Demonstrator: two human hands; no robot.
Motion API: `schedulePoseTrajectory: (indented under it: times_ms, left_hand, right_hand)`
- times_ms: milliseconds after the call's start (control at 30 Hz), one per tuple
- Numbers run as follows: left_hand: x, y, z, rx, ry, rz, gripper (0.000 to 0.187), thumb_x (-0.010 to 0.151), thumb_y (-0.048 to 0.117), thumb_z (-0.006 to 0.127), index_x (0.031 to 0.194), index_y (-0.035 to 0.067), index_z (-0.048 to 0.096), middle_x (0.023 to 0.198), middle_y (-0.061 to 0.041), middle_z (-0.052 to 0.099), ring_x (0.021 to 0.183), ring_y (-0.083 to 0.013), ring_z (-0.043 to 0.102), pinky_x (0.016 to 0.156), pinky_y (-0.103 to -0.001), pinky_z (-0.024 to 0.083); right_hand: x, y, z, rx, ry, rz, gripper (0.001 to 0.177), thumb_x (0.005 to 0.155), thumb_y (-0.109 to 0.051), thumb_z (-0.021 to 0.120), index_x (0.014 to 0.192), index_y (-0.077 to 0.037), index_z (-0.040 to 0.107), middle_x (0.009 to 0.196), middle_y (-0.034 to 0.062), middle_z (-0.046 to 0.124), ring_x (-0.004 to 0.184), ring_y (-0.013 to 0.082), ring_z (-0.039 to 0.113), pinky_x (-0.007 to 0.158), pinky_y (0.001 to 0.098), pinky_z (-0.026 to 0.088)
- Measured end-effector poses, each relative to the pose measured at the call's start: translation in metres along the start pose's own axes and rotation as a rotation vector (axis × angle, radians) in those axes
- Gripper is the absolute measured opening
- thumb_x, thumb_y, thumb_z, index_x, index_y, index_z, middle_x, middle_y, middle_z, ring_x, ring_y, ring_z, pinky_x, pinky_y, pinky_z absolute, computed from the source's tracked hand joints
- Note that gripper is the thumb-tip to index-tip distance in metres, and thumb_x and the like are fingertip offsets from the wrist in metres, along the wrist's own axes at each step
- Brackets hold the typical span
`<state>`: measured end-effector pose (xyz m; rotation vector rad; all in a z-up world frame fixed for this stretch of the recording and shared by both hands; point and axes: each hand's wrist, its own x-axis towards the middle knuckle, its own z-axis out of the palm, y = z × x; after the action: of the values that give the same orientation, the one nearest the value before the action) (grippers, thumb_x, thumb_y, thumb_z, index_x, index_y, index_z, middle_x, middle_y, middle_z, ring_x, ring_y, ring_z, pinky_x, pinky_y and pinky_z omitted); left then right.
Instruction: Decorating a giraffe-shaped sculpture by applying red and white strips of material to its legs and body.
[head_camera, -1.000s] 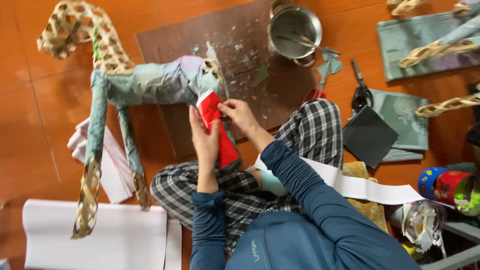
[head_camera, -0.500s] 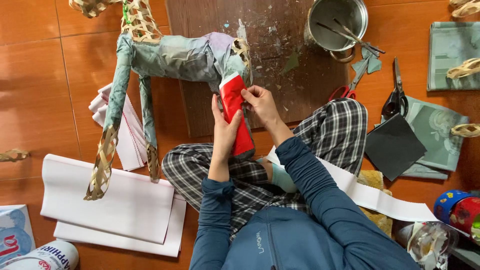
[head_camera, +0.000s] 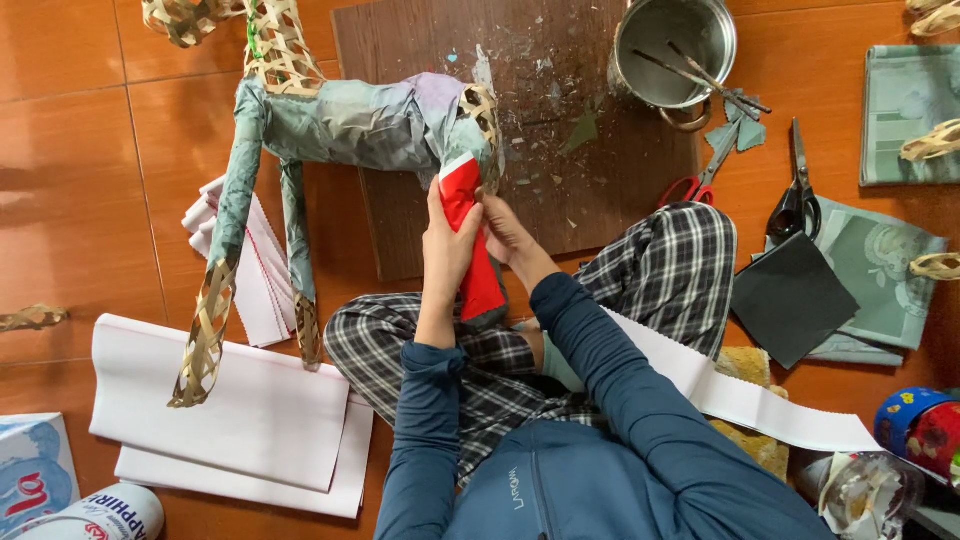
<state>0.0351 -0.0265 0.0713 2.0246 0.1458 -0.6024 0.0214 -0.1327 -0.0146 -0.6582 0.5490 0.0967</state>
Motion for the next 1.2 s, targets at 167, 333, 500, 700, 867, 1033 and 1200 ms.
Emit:
schedulePoseTrajectory:
  times_ms: [167,333,500,700,867,1033,1200]
  left_hand:
    - [0.0,0.006,-0.003,-0.003,0.002,-0.003,0.09,0.099,0.057,0.072,0.173,0.039,0.025,0.137,-0.04,0.068,0.129,-0.0571,0.067,0.107,-0.061,0.056]
    - [-0.002,0.008,-0.006,-0.011,-0.012,-0.012,0.086,0.1,0.056,0.07,0.173,0.038,0.026,0.138,-0.041,0.067,0.13,-0.0577,0.066,0.108,-0.06,0.054]
    - [0.002,-0.004,-0.002,0.035,0.015,0.0,0.086,0.1,0.058,0.069,0.172,0.038,0.027,0.134,-0.041,0.069,0.128,-0.0574,0.067,0.106,-0.061,0.055]
    - [0.001,-0.005,0.0,0.011,0.01,0.011,0.086,0.1,0.056,0.069,0.173,0.04,0.025,0.135,-0.04,0.069,0.127,-0.0572,0.068,0.106,-0.061,0.056]
    - [-0.011,0.012,-0.006,-0.009,-0.012,0.041,0.091,0.1,0.054,0.071,0.174,0.036,0.022,0.137,-0.043,0.066,0.129,-0.0599,0.066,0.106,-0.063,0.055]
    - [-0.011,0.001,-0.004,-0.03,-0.02,0.05,0.096,0.099,0.057,0.073,0.176,0.038,0.019,0.139,-0.041,0.067,0.129,-0.0582,0.067,0.104,-0.062,0.057]
    - [-0.016,-0.036,0.0,-0.192,-0.045,0.093,0.104,0.104,0.042,0.073,0.177,0.028,0.0,0.147,-0.043,0.06,0.131,-0.059,0.065,0.101,-0.066,0.059]
  right_hand:
    - [0.058,0.059,-0.054,0.151,-0.051,-0.006,0.044,0.098,-0.046,0.087,0.124,-0.013,0.077,0.121,0.0103,0.081,0.112,0.0263,0.079,0.1,0.0448,0.065]
    - [0.057,0.031,-0.059,0.082,-0.086,-0.036,0.026,0.101,-0.029,0.085,0.121,-0.013,0.077,0.11,0.0089,0.083,0.097,0.0236,0.082,0.086,0.0357,0.068]
    - [0.024,-0.029,-0.056,-0.453,0.05,-0.16,0.029,0.101,-0.019,0.081,0.124,-0.008,0.068,0.081,0.004,0.069,0.059,0.0069,0.068,0.045,0.0141,0.057]
    - [0.007,-0.054,0.014,-0.815,0.119,-0.586,0.021,0.103,-0.025,0.081,0.104,-0.009,0.068,0.083,0.0058,0.068,0.069,0.0146,0.067,0.057,0.0236,0.058]
    - [0.046,-0.051,0.016,-0.891,0.318,-0.586,0.027,0.092,-0.028,0.085,0.088,-0.01,0.065,0.058,0.0051,0.067,0.044,0.014,0.069,0.041,0.0241,0.052]
    - [0.037,-0.067,0.028,-0.765,0.321,-0.541,0.027,0.094,-0.025,0.083,0.085,-0.008,0.064,0.054,0.0095,0.069,0.037,0.0154,0.068,0.032,0.0259,0.053]
    - [0.028,-0.06,-0.003,-0.575,0.21,-0.55,0.027,0.109,-0.03,0.071,0.107,-0.004,0.069,0.064,0.0147,0.071,0.056,0.0221,0.077,0.051,0.0353,0.067]
